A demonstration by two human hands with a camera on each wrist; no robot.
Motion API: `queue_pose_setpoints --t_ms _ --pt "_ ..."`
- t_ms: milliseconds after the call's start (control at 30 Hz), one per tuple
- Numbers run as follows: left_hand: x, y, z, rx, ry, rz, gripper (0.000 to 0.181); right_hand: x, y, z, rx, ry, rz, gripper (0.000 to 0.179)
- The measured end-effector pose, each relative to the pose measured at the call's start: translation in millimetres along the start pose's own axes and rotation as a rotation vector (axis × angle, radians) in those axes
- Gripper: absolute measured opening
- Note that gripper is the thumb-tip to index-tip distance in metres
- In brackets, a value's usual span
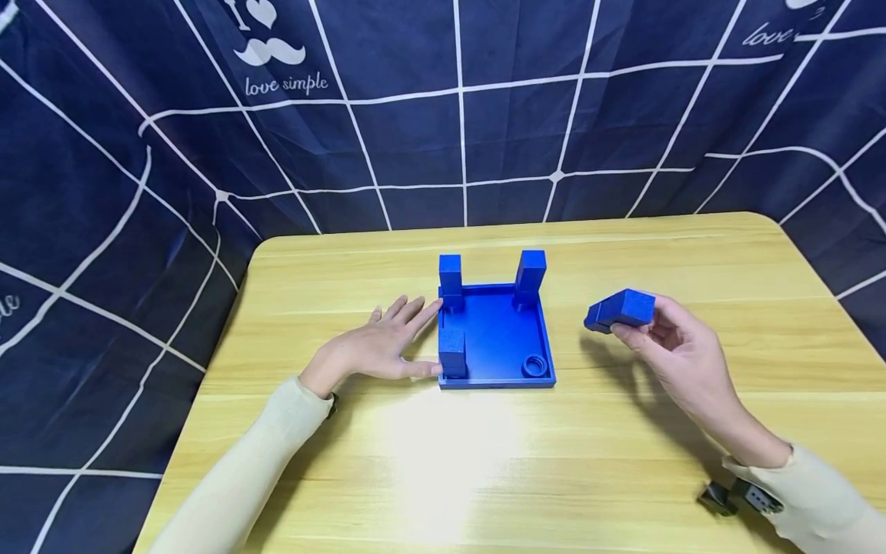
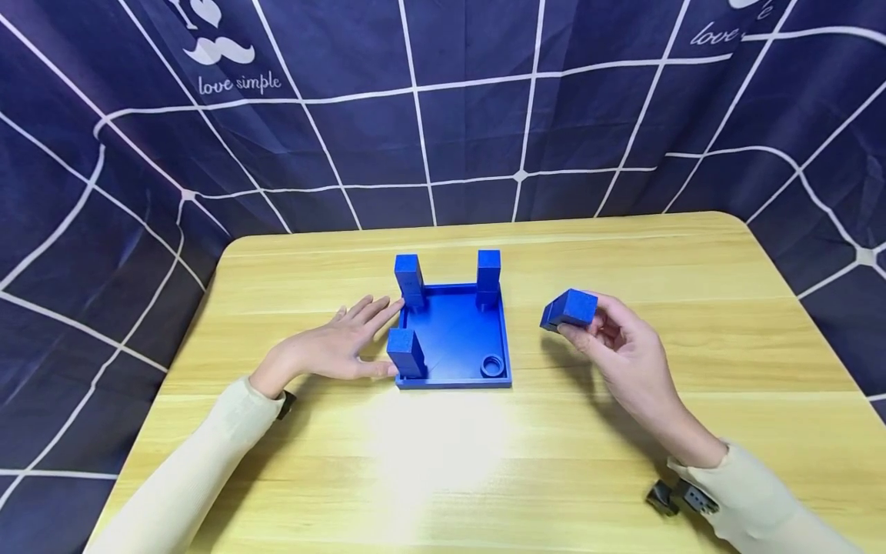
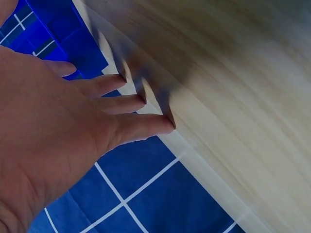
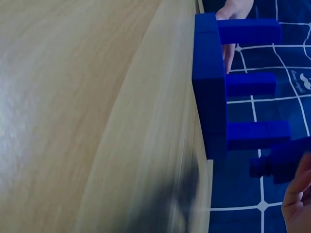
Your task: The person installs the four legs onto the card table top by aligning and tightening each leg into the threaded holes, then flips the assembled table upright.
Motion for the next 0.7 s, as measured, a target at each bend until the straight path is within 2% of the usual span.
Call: queue_pose_setpoints --t_ms 100,267,367,567,700 --pt "-0.1 0.1 -0.1 0.002 0.0 -0.004 0.11 -0.1 -2.4 0.0 -0.031 -0.009 0.043 0.035" --pt "-0.6 0.1 0.3 0.006 0.003 0.001 0.111 0.4 -0.9 -0.7 -0.022 -0.034 -0.025 0.036" --pt "-0.9 0.2 0.6 0.009 0.003 0.006 0.111 -1.3 1.3 0.9 0.001 -0.006 -0.058 0.034" --pt "-0.1 1.2 -0.6 0.012 0.003 0.0 0.114 -1.0 5.0 4.1 0.026 0.028 0.049 0.032" --pt "1.4 1.2 -1.7 0.008 0.005 -0.003 0.117 0.8 10.5 2.3 0.043 0.007 0.04 0.032"
Point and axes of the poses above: each hand's wrist, its own z-axis away from the middle knuckle, its own y-axis out of the palm, x = y × z, the point moved 10 cm from there along -z, towards the middle knuckle, and after that the axes turned 8 degrees about -y, right-handed, at the moved point
